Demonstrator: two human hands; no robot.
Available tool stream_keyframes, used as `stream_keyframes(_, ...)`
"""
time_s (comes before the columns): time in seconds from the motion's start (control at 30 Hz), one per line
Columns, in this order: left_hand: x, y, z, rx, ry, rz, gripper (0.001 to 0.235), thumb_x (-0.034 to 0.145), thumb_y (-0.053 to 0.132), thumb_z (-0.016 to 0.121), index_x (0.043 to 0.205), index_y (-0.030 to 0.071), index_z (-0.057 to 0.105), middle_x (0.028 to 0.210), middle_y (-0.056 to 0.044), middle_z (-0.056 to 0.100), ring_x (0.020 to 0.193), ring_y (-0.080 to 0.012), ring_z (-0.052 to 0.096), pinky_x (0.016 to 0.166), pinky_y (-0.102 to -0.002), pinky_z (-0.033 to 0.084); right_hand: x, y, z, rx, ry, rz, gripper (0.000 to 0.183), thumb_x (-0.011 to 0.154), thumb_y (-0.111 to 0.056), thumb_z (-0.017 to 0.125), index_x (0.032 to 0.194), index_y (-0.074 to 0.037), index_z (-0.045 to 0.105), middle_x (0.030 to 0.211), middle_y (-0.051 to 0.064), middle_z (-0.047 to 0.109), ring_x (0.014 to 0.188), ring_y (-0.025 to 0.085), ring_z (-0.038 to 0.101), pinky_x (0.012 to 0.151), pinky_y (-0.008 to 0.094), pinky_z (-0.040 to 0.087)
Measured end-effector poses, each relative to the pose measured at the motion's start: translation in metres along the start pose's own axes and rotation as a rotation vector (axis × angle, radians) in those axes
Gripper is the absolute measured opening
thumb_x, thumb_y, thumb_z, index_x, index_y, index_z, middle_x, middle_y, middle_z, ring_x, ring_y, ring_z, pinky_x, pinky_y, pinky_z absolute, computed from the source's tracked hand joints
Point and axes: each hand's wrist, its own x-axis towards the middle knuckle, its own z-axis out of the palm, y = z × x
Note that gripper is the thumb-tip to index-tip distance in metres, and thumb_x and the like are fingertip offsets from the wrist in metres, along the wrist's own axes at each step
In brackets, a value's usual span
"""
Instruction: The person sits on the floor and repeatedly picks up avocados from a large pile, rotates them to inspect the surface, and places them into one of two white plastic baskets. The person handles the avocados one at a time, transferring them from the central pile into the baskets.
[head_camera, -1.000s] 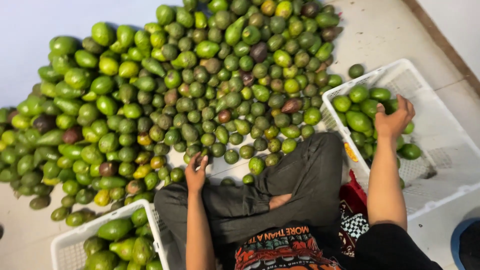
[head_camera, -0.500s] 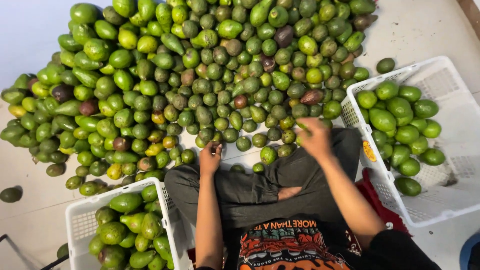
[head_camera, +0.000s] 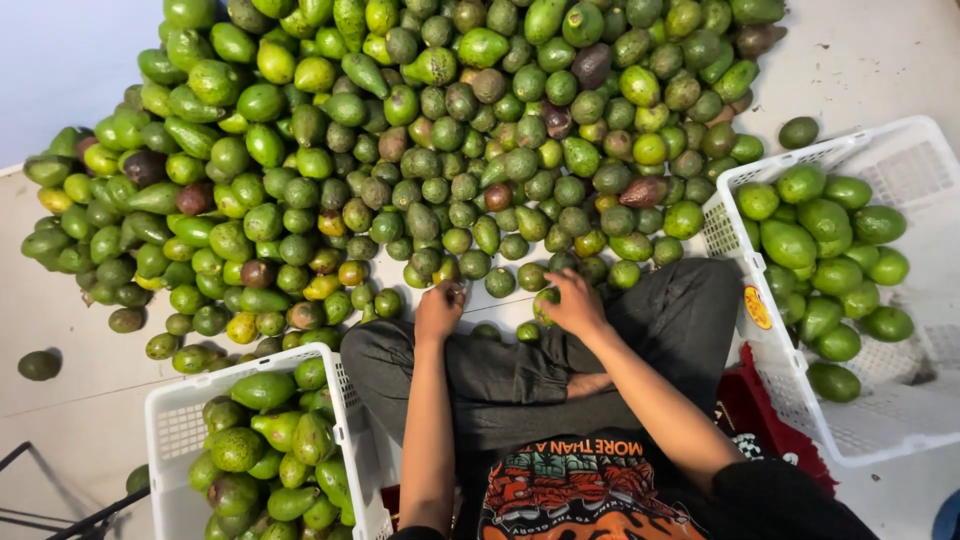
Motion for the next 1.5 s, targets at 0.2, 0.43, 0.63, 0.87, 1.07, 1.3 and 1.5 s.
stream_keyframes(0.2, 0.0, 0.011, -0.005, -0.027, -0.008, -0.006, 0.028, 0.096, 0.038, 0.066, 0.11, 0.016, 0.076, 0.098, -0.01, 0.079, 0.104, -0.0352, 0.073, 0.092, -0.051, 0.056, 0.054, -0.046, -0.039, 0.107, 0.241, -0.107, 0.052, 0.09, -0.025, 0.077, 0.139, -0.014, 0.065, 0.137, 0.016, 0.064, 0.132, 0.037, 0.058, 0.104, 0.053, 0.052)
stream_keyframes(0.43, -0.017, 0.029, -0.021, -0.092, -0.01, -0.003, 0.026, 0.096, 0.031, 0.066, 0.11, 0.01, 0.076, 0.097, -0.015, 0.078, 0.101, -0.0385, 0.074, 0.09, -0.052, 0.056, 0.089, -0.076, -0.036, -0.114, 0.127, -0.048, 0.069, 0.094, -0.026, 0.074, 0.151, 0.002, 0.047, 0.147, 0.027, 0.05, 0.133, 0.044, 0.053, 0.095, 0.06, 0.058)
stream_keyframes(0.63, -0.014, 0.033, -0.021, -0.142, -0.013, 0.018, 0.027, 0.099, 0.027, 0.065, 0.112, 0.005, 0.075, 0.097, -0.02, 0.077, 0.098, -0.0406, 0.074, 0.088, -0.054, 0.056, 0.106, -0.066, -0.013, -0.211, 0.223, -0.02, 0.076, 0.091, -0.029, 0.078, 0.151, 0.001, 0.042, 0.14, 0.021, 0.048, 0.127, 0.043, 0.052, 0.095, 0.061, 0.058)
stream_keyframes(0.87, -0.001, 0.021, -0.011, -0.121, -0.025, 0.024, 0.027, 0.097, 0.033, 0.066, 0.112, 0.012, 0.075, 0.096, -0.016, 0.077, 0.1, -0.0394, 0.073, 0.089, -0.054, 0.056, 0.107, -0.06, -0.008, -0.137, 0.29, -0.146, 0.066, 0.091, -0.01, 0.075, 0.146, 0.007, 0.042, 0.14, 0.028, 0.043, 0.13, 0.048, 0.048, 0.092, 0.06, 0.058)
stream_keyframes(1.07, -0.004, 0.02, -0.007, -0.146, -0.009, 0.035, 0.024, 0.096, 0.032, 0.067, 0.11, 0.013, 0.076, 0.096, -0.013, 0.077, 0.098, -0.036, 0.074, 0.088, -0.051, 0.057, 0.155, -0.024, -0.014, 0.548, 0.322, -0.108, 0.066, 0.082, -0.003, 0.08, 0.142, 0.003, 0.054, 0.142, 0.03, 0.051, 0.129, 0.049, 0.055, 0.105, 0.054, 0.052)
stream_keyframes(1.3, 0.005, 0.079, -0.018, -0.46, 0.189, 0.255, 0.025, 0.094, 0.026, 0.076, 0.111, 0.008, 0.075, 0.097, -0.022, 0.076, 0.099, -0.0439, 0.071, 0.087, -0.053, 0.056, 0.081, -0.102, -0.156, 1.351, 0.069, -0.279, 0.058, 0.095, -0.001, 0.07, 0.15, -0.003, 0.05, 0.145, 0.022, 0.051, 0.128, 0.037, 0.058, 0.1, 0.052, 0.057)
stream_keyframes(1.5, -0.011, 0.211, -0.1, -0.922, 0.117, 0.588, 0.05, 0.105, 0.015, 0.062, 0.15, -0.003, 0.047, 0.124, -0.03, 0.066, 0.097, -0.0313, 0.068, 0.089, -0.048, 0.057, 0.074, -0.12, -0.203, 1.349, -0.044, -0.584, 0.054, 0.1, -0.004, 0.062, 0.152, 0.0, 0.047, 0.145, 0.021, 0.057, 0.131, 0.036, 0.061, 0.1, 0.056, 0.057)
